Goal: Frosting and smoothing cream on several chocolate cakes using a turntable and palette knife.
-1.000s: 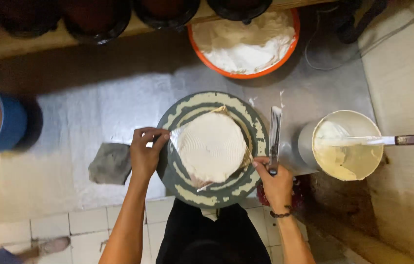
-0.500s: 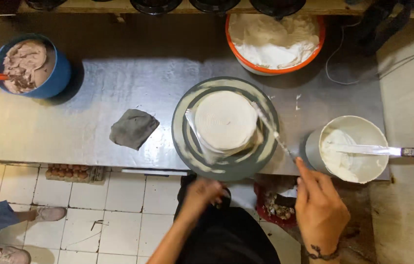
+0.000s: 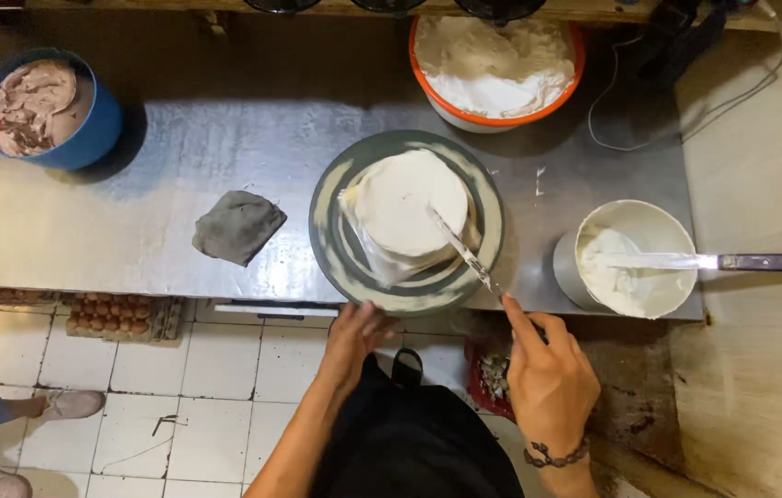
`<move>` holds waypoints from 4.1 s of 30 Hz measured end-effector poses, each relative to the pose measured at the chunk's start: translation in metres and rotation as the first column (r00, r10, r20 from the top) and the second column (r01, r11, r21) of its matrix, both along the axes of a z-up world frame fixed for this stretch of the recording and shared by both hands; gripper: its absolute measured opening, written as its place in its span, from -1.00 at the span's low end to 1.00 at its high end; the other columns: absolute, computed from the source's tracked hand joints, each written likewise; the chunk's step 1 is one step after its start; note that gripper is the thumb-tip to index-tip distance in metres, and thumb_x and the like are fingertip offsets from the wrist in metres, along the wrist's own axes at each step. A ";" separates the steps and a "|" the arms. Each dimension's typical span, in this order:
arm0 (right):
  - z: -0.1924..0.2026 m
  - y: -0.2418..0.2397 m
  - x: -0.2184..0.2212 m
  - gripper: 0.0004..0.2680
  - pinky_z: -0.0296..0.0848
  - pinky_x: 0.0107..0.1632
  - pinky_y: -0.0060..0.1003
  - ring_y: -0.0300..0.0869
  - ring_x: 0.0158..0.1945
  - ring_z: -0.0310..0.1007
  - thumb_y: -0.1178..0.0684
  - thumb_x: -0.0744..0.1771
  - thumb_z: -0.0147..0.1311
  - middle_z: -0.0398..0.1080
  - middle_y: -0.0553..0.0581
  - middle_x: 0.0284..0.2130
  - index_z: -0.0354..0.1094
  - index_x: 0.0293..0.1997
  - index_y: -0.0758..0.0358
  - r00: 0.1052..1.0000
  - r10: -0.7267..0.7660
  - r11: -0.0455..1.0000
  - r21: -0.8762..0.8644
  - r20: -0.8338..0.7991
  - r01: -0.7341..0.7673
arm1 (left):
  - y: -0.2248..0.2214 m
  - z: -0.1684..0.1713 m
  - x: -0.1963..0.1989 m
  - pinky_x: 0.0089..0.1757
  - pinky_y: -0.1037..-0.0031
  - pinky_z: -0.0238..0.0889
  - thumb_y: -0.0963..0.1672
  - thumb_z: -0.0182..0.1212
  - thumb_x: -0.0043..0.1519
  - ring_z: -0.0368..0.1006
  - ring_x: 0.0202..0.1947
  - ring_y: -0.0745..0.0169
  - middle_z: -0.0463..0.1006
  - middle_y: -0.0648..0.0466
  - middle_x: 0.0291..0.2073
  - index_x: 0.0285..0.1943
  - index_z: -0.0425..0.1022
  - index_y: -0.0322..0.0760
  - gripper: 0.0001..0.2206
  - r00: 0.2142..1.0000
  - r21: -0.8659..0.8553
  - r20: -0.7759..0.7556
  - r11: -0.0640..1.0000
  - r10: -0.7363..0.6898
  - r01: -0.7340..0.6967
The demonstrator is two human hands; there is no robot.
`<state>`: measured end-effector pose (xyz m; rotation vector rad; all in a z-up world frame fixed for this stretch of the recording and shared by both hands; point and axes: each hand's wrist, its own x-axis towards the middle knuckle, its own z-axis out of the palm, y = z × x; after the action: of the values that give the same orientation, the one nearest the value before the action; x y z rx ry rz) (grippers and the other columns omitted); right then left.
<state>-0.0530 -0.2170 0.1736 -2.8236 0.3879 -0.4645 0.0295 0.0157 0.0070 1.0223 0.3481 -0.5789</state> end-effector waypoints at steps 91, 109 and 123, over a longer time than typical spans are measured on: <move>0.004 0.018 0.009 -0.65 0.49 -0.20 -0.09 0.03 -0.20 0.52 0.14 0.34 0.12 0.47 0.12 -0.20 0.41 0.28 -0.09 0.986 0.109 0.990 0.103 -0.124 -0.096 | -0.041 0.000 -0.037 -0.14 0.45 0.42 0.03 0.13 0.32 0.56 -0.11 0.27 0.65 0.05 -0.02 0.26 0.49 -0.24 -0.58 0.857 0.153 0.035 0.850 -0.515 0.504; 0.005 0.022 0.010 -0.66 0.48 -0.20 -0.08 0.03 -0.21 0.52 0.14 0.34 0.12 0.47 0.12 -0.18 0.41 0.28 -0.02 0.983 0.150 0.983 0.126 -0.103 -0.136 | -0.050 -0.026 -0.047 -0.13 0.44 0.41 -0.01 0.16 0.30 0.57 -0.12 0.24 0.65 0.01 -0.01 0.28 0.47 -0.30 -0.58 0.906 0.148 0.003 0.897 -0.423 0.418; -0.009 -0.015 0.000 -0.62 0.44 -0.27 -0.12 0.09 -0.27 0.52 0.10 0.31 0.15 0.57 0.13 -0.11 0.37 0.31 -0.03 0.947 0.146 0.646 0.753 -0.285 0.127 | -0.011 -0.017 -0.008 -0.06 0.29 0.45 -0.17 0.21 0.19 0.55 -0.08 0.18 0.56 0.01 0.06 0.31 0.30 -0.37 -0.53 0.996 0.026 0.090 1.000 -0.003 0.001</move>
<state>-0.0528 -0.2324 0.1643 -2.0285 0.4875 0.1728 0.0219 0.0048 -0.0096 1.0707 0.2755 -0.5293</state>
